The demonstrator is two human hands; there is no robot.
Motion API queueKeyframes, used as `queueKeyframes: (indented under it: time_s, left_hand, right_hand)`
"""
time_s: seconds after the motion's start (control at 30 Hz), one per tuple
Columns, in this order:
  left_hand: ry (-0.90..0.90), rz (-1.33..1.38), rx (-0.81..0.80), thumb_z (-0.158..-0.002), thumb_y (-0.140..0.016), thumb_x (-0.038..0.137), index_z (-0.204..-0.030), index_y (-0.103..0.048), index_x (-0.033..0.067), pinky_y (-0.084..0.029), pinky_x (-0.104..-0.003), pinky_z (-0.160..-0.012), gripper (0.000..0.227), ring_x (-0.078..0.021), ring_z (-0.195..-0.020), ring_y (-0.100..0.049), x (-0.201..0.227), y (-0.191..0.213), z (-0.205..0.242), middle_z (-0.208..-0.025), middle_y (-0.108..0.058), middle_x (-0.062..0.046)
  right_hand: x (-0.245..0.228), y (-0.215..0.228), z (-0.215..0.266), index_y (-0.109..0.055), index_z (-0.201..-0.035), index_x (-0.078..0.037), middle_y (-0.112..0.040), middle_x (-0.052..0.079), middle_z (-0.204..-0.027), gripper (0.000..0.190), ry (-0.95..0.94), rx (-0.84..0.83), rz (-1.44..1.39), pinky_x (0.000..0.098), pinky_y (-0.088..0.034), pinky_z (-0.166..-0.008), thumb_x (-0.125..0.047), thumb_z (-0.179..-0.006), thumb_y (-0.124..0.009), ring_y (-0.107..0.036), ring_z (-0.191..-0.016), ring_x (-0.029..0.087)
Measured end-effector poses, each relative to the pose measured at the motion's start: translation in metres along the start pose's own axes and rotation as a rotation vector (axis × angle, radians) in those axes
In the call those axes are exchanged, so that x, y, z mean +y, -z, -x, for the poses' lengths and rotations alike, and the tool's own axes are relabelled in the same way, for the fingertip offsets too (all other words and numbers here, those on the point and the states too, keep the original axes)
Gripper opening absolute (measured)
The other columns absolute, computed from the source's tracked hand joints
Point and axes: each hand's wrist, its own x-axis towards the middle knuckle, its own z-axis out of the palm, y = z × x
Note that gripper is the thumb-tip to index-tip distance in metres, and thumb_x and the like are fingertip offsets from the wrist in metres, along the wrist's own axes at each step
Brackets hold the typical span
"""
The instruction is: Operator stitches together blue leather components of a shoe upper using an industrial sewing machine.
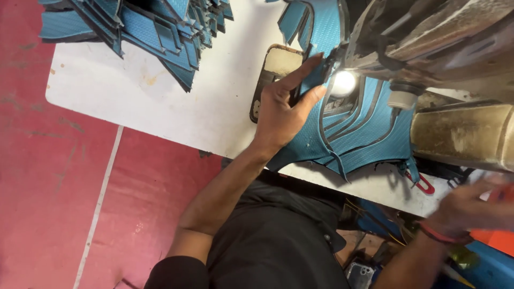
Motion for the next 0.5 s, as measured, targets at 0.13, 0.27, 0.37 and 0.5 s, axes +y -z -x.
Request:
queueKeyframes:
  time_s: [0.13,0.27,0.37,0.5]
  left_hand:
    - [-0.125,0.057,-0.010,-0.102,-0.072,0.011,-0.148,-0.060,0.0149,-0.059,-0.025,-0.089,0.047,-0.0056,-0.101,-0.071,-0.007,0.002,0.005,-0.123,-0.077,-0.003]
    - [-0.097,0.085,-0.028,-0.103,-0.072,0.011,-0.149,-0.059,0.0145,-0.057,-0.026,-0.090,0.048,-0.0071,-0.101,-0.068,-0.005,0.006,0.004,-0.125,-0.077,-0.003]
    - [-0.068,0.113,-0.051,-0.103,-0.072,0.015,-0.149,-0.060,0.0136,-0.057,-0.025,-0.088,0.048,-0.0077,-0.099,-0.068,-0.008,0.006,0.002,-0.126,-0.076,-0.004]
    - [-0.093,0.127,-0.049,-0.104,-0.068,0.024,-0.152,-0.053,0.0140,-0.058,-0.023,-0.092,0.051,-0.0064,-0.106,-0.071,0.012,0.009,-0.015,-0.136,-0.070,-0.003]
  right_hand:
    - [-0.011,0.002,0.001,-0.049,-0.121,0.020,-0.055,0.030,-0.119,0.035,-0.236,-0.006,0.021,0.0479,-0.051,-0.091,-0.015,-0.124,-0.048,-0.060,-0.108,0.040]
    - [-0.020,0.006,-0.020,-0.059,-0.117,0.012,-0.067,0.023,-0.110,0.033,-0.540,-0.024,-0.415,0.0419,-0.056,-0.082,-0.021,-0.119,-0.053,-0.068,-0.094,0.034]
    - [-0.133,0.032,-0.133,-0.058,-0.117,0.009,-0.070,0.018,-0.105,0.036,-0.553,0.013,-0.856,0.0326,-0.060,-0.077,-0.023,-0.112,-0.041,-0.068,-0.085,0.025]
    - [-0.223,0.019,-0.162,-0.055,-0.143,0.000,-0.072,0.019,-0.127,0.035,-0.241,-0.529,-0.974,0.0246,-0.063,-0.087,-0.005,-0.110,-0.067,-0.077,-0.101,0.024]
